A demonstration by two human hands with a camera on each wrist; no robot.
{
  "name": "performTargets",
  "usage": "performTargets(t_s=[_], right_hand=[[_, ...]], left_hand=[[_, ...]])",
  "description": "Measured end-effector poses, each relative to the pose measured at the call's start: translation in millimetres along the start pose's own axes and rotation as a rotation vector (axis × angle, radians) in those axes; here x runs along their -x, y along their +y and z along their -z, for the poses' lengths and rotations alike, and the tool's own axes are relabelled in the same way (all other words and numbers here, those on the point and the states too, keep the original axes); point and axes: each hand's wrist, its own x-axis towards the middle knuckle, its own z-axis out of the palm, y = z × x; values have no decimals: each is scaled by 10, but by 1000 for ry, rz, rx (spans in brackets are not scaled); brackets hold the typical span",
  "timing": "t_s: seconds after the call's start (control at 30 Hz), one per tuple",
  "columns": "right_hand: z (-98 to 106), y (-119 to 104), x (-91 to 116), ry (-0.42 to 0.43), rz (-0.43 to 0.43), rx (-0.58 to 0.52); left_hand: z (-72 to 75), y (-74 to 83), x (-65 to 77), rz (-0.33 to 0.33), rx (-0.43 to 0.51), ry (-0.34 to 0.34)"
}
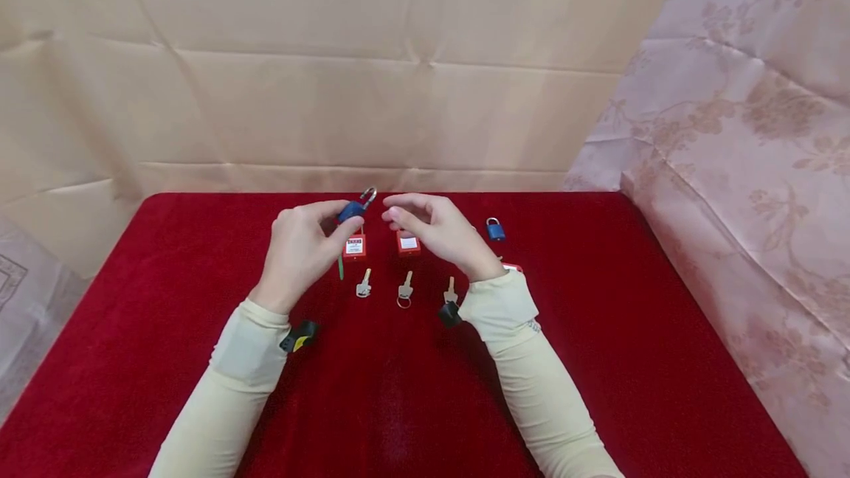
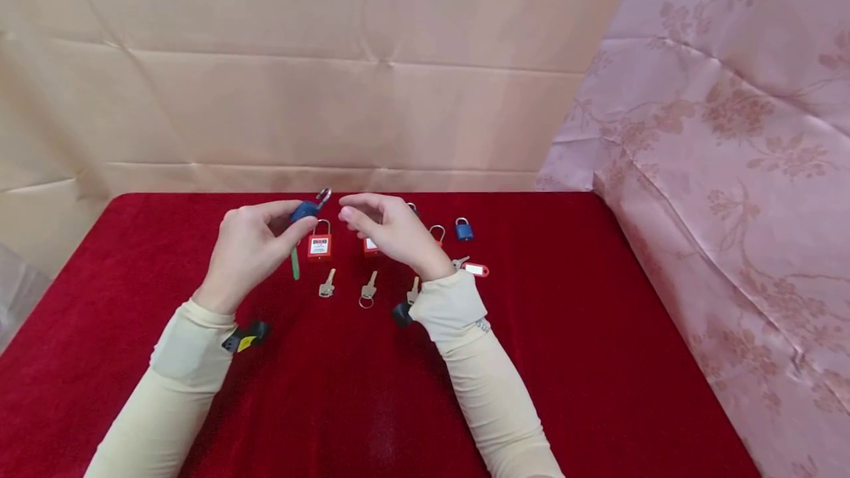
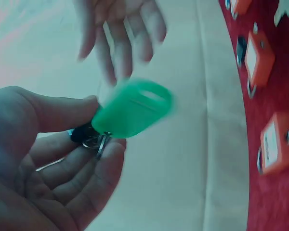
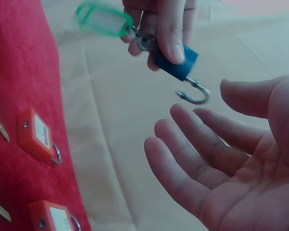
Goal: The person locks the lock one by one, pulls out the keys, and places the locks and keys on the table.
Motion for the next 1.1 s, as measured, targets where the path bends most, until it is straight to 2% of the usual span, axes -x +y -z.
performTargets(t_s=[0.13,0.3,0.4,0.6,0.77,0.9,1.1], right_hand=[[-19,-55,-3,39,2,-42],[-42,-86,4,102,15,-54],[-42,-98,23,138,55,-61],[-37,-133,64,181,167,-48],[-32,-148,81,197,207,-43],[-26,-163,96,210,233,-34],[-25,-202,110,250,280,-73]], left_hand=[[-98,74,23,-50,79,3],[-158,98,43,-51,144,-39],[-168,110,38,-19,197,-76],[-163,163,17,85,325,-138],[-172,197,17,127,379,-166],[-173,226,26,102,372,-165],[-135,288,57,-8,308,-125]])
